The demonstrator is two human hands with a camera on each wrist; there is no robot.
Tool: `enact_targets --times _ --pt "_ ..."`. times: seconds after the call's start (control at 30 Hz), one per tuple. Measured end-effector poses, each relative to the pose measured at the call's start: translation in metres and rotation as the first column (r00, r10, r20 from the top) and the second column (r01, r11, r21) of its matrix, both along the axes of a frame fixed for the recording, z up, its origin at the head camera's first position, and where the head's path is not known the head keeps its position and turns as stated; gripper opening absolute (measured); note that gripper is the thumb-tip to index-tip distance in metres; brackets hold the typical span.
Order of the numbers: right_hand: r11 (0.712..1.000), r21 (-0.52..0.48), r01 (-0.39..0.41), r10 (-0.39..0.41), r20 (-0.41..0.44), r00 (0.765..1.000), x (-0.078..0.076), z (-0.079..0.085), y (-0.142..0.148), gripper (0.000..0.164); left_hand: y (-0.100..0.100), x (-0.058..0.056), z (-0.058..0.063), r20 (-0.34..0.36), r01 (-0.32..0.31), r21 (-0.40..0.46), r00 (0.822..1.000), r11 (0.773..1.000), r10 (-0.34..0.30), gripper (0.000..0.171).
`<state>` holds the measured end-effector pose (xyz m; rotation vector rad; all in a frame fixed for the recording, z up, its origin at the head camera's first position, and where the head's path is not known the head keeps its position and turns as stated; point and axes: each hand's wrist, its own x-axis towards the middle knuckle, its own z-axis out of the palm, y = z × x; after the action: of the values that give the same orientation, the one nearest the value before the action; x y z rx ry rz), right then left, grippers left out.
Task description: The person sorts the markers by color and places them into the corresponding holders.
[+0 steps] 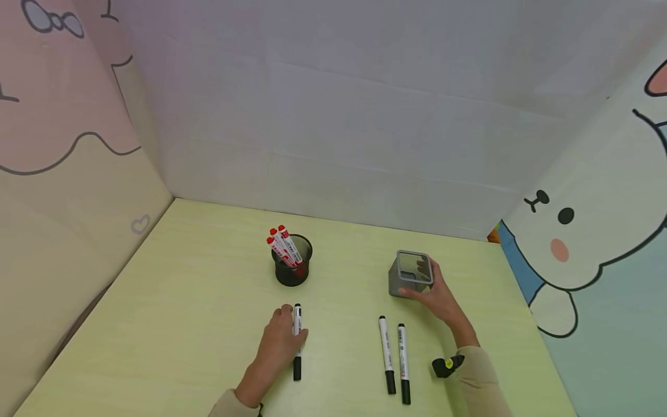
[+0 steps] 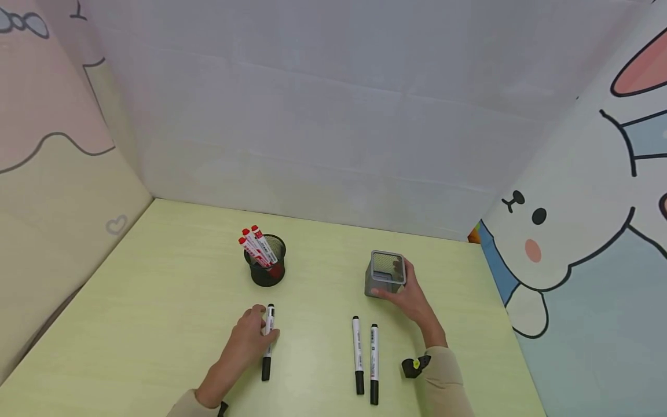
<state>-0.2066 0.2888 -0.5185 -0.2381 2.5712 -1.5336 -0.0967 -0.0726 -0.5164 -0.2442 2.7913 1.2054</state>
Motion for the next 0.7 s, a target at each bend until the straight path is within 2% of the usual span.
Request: enact_targets --times 0.23,0.7 --pt "0.998 -0.057 -0.01 0.01 -0.004 1.0 -0.003 -0.006 0.0 0.101 0.001 0.001 0.0 -0.041 0.01 -0.027 0.999 1.0 -0.011 0.05" --pt "0.997 -0.078 -0.025 0.021 -0.053 0.998 -0.008 -0.013 0.004 0.089 0.002 0.002 0.0 -0.017 0.009 -0.003 1.0 1.0 -0.009 0.05"
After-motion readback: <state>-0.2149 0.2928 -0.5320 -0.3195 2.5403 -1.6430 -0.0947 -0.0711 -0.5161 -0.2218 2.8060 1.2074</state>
